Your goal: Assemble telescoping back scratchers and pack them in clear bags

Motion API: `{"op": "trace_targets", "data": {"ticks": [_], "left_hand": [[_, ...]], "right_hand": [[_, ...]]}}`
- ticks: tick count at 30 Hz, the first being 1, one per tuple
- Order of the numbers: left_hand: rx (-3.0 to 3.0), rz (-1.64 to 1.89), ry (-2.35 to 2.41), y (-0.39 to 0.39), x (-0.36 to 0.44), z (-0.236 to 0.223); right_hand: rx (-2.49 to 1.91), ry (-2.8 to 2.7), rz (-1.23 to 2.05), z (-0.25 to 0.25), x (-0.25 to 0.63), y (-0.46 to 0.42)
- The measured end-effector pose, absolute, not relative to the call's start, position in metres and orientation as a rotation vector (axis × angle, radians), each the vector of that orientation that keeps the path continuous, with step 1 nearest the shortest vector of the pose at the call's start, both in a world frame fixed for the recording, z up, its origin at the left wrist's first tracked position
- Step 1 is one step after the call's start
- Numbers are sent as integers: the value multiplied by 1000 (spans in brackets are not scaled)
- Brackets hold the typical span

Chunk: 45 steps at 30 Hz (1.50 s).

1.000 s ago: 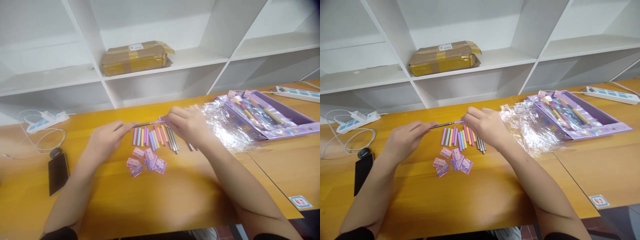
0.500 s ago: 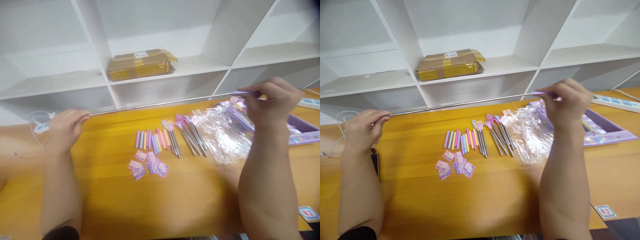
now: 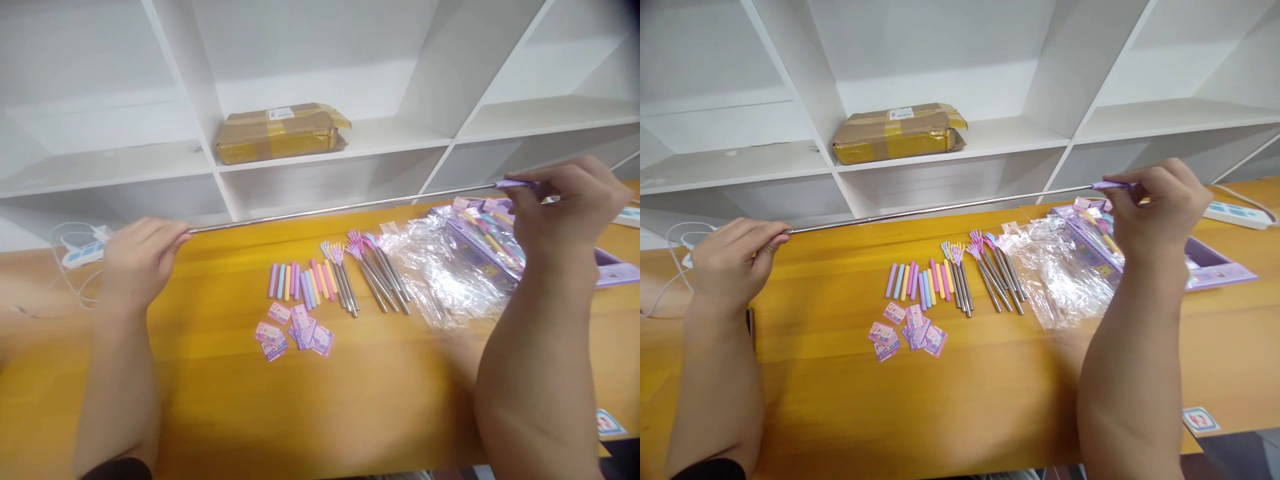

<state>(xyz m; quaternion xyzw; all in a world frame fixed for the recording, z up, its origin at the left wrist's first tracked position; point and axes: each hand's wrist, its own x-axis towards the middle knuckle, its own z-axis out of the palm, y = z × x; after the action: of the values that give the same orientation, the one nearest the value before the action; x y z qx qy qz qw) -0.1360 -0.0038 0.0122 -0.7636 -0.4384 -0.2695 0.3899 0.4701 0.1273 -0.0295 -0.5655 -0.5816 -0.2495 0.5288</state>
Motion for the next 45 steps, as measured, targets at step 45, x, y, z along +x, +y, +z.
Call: {"op": "trace_targets", "data": {"ticks": [45], "left_hand": [[-1955,-676,-1076,-9,-101,3]], "right_hand": [[-1179,-1814,-397,-36,393,119]]}}
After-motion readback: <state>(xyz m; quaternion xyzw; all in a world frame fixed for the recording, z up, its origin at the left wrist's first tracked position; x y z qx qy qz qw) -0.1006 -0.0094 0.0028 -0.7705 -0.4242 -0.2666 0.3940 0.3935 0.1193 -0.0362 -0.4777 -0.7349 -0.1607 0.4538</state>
